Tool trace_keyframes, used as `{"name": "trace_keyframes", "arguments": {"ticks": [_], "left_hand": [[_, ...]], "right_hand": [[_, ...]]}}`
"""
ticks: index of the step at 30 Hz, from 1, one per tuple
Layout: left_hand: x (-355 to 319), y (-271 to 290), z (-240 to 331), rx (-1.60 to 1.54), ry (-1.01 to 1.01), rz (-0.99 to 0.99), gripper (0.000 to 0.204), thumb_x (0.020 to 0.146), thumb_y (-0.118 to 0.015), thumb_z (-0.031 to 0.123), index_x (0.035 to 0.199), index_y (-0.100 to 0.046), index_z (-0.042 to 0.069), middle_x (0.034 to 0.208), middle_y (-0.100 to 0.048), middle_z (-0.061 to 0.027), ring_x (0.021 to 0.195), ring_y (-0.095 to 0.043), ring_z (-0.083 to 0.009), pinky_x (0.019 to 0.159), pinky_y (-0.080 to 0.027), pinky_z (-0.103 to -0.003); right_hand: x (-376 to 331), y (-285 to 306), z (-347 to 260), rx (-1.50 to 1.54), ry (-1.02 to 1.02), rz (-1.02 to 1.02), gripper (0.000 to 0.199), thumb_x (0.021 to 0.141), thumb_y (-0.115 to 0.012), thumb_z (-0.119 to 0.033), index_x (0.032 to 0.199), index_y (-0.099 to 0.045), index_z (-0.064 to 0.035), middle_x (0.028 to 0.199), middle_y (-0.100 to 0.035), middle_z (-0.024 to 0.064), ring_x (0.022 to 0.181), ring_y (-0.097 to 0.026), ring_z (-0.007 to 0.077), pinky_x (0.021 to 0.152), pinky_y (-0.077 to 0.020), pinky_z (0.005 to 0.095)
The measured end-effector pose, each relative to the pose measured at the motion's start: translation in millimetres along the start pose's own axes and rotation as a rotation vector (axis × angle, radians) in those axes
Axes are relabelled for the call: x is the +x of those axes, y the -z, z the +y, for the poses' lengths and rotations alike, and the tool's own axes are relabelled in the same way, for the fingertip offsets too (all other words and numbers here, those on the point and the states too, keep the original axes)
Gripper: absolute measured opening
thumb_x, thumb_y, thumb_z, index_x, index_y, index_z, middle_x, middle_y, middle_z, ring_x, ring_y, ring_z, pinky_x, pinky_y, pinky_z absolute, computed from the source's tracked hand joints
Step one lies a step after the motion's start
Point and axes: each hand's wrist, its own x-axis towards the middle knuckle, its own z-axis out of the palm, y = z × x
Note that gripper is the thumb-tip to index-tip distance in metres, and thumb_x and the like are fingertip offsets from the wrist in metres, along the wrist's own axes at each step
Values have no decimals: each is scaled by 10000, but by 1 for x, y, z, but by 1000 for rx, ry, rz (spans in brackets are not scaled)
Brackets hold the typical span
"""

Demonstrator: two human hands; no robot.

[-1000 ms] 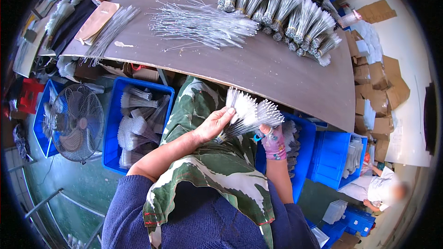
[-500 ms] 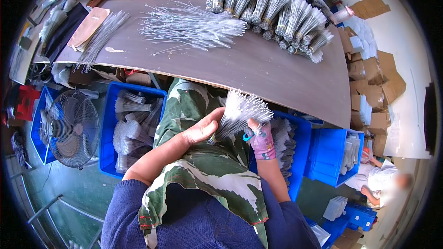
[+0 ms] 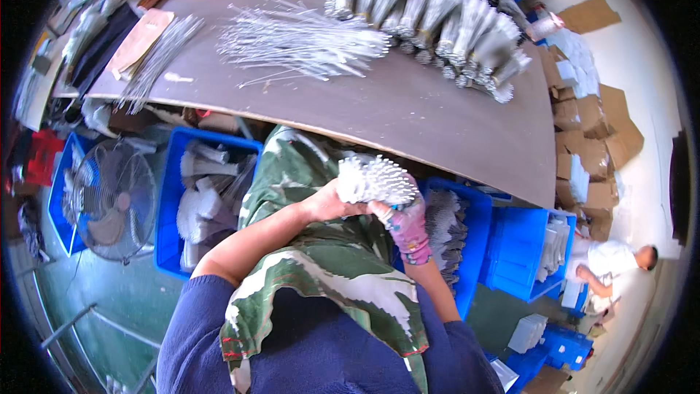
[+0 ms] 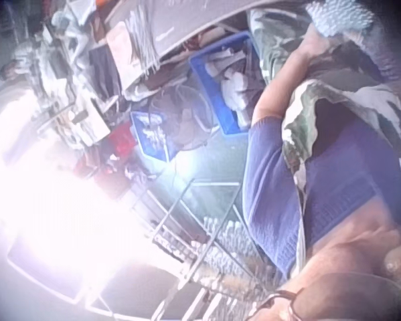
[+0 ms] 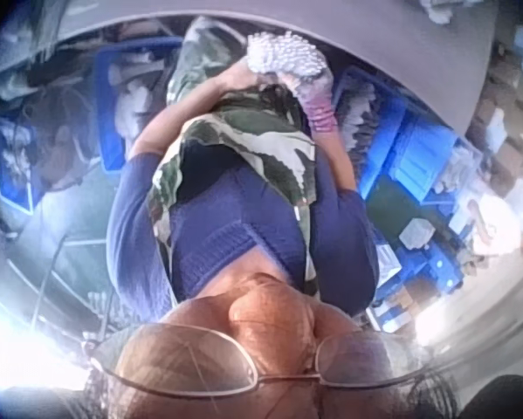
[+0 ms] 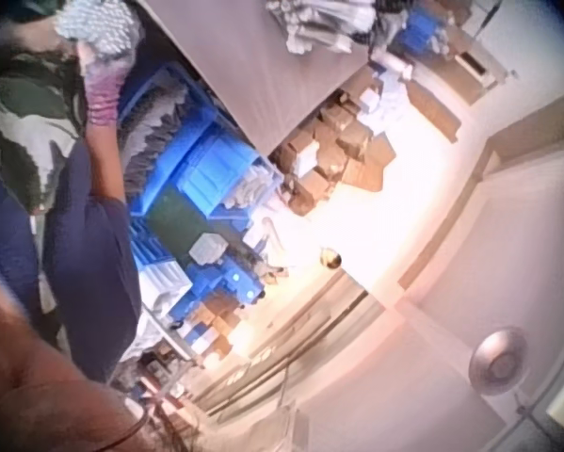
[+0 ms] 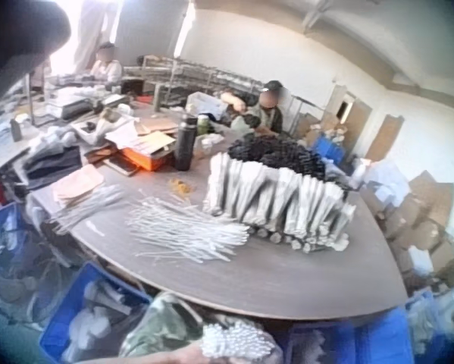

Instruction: The recorder bundles sets of white plastic rods by wrapping and twisting a thin wire around them.

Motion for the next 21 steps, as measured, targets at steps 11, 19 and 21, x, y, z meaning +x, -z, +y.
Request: {"name": "trace_keyframes", "arguments": {"ticks": [11, 19, 21], "left_hand": [[7, 14, 82, -252, 150, 206, 415, 717, -752, 130, 1069, -573, 2, 893, -612, -17, 808, -575, -123, 755, -463, -265], [20, 0, 76, -425, 214, 275, 530, 601, -843, 179, 999, -532, 18, 823, -557, -25, 728, -549, -131, 658, -458, -248], [17, 0, 70, -497, 240, 247, 519, 600, -832, 151, 1004, -533, 20, 851, -563, -39, 757, -553, -146, 692, -462, -269]], "right_hand": [[53, -2, -41, 41, 408, 102, 429, 796, -683, -40, 1180, -491, -30, 1144, -589, 90, 1087, -527, 157, 938, -416, 296], [62, 3, -43, -15, 285, 179, 370, 829, -672, -87, 1168, -535, -26, 1112, -606, 53, 1024, -546, 106, 879, -442, 263], [58, -2, -43, 81, 288, 195, 304, 837, -665, -139, 1090, -556, -11, 1054, -617, 87, 1017, -567, 160, 895, -440, 299]]}}
